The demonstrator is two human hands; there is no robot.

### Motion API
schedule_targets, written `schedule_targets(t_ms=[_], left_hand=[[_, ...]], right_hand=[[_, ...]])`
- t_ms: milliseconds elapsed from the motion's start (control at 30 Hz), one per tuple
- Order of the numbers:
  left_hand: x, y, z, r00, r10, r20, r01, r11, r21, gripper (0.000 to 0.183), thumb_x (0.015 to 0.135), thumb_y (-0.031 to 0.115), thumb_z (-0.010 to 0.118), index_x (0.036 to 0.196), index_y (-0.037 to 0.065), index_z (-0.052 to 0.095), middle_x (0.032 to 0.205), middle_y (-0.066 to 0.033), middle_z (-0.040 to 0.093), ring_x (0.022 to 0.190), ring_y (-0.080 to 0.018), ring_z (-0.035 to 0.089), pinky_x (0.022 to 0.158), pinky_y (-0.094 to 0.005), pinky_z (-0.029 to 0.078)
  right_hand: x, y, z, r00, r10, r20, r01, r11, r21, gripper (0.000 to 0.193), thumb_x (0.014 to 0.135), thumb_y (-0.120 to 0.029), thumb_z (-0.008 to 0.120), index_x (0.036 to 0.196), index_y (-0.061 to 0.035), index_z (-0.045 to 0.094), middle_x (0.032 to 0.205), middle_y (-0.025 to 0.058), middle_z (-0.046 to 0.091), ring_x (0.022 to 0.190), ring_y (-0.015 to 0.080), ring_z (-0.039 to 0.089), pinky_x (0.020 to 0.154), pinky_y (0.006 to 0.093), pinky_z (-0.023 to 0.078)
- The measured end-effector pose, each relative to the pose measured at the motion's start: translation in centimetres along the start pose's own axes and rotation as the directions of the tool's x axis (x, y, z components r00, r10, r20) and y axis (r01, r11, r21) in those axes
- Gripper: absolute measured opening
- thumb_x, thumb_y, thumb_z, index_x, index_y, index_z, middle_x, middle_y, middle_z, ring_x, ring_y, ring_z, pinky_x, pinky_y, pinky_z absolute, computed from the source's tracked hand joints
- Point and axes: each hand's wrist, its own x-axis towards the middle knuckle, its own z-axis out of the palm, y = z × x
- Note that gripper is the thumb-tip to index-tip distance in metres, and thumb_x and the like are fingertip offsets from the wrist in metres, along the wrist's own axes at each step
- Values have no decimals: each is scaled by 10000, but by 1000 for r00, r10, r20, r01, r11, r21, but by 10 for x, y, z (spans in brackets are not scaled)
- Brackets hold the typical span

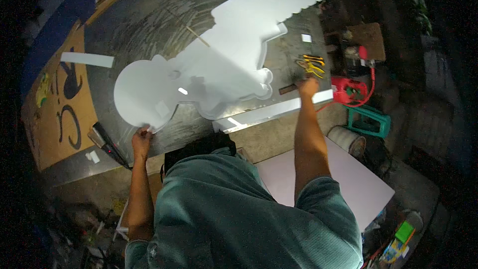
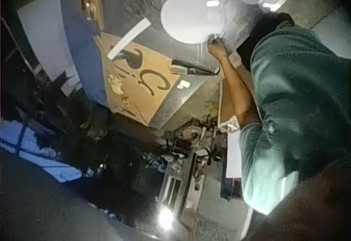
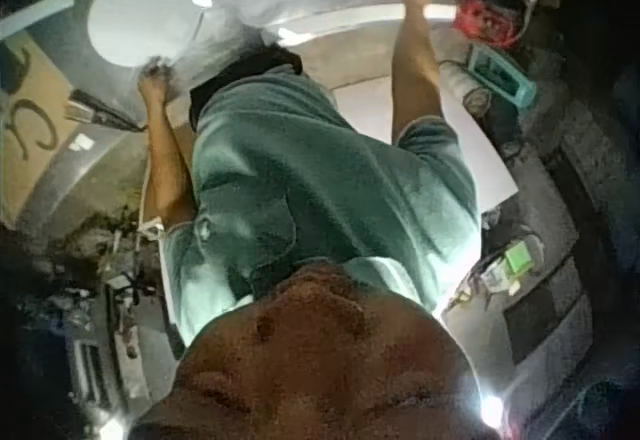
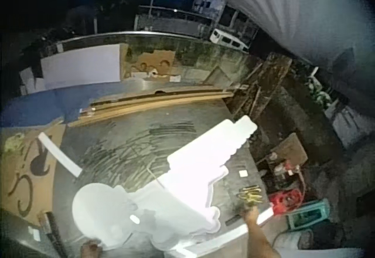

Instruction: Fabricating a sign by cutting, assembling, and using a torch to heat and bend material.

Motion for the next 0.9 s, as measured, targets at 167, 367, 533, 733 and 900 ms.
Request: schedule_targets(t_ms=[167,367,533,733,900], left_hand=[[-16,-9,6,997,-80,-18,72,965,-250,431,859,132,750,1216,-41,582,1054,-167,702,936,-240,685,827,-352,546],[-26,-3,17,980,-190,63,200,931,-304,471,911,219,728,1286,-17,566,1145,-122,673,1031,-195,630,887,-320,509],[-28,8,22,963,-259,71,262,849,-460,446,948,186,680,1350,39,554,1111,-62,647,947,-147,600,780,-289,492],[-28,11,19,979,-192,69,199,828,-523,440,949,115,673,1372,88,556,1029,-28,594,912,-129,586,767,-278,493],[-16,-12,17,993,-94,77,120,869,-481,455,918,79,706,1352,127,576,1059,-28,579,907,-122,573,795,-263,494]], right_hand=[[88,62,46,991,-4,132,45,949,-311,330,844,-276,679,1113,-86,659,1118,167,687,1016,361,689,880,481,561],[120,66,55,961,10,275,65,963,-262,625,912,-350,639,1463,-188,394,1464,111,496,1346,386,465,1050,569,423],[103,43,23,966,-76,246,196,837,-511,682,889,-397,675,1476,-209,384,1513,43,447,1429,348,348,1082,616,361],[91,48,-17,899,-218,380,294,943,-153,744,818,-309,761,1446,-94,425,1440,211,487,1298,401,487,1104,499,377],[63,80,-25,850,-373,373,426,902,-68,686,840,-300,725,1362,51,454,1232,285,601,1172,415,575,1031,440,444]])
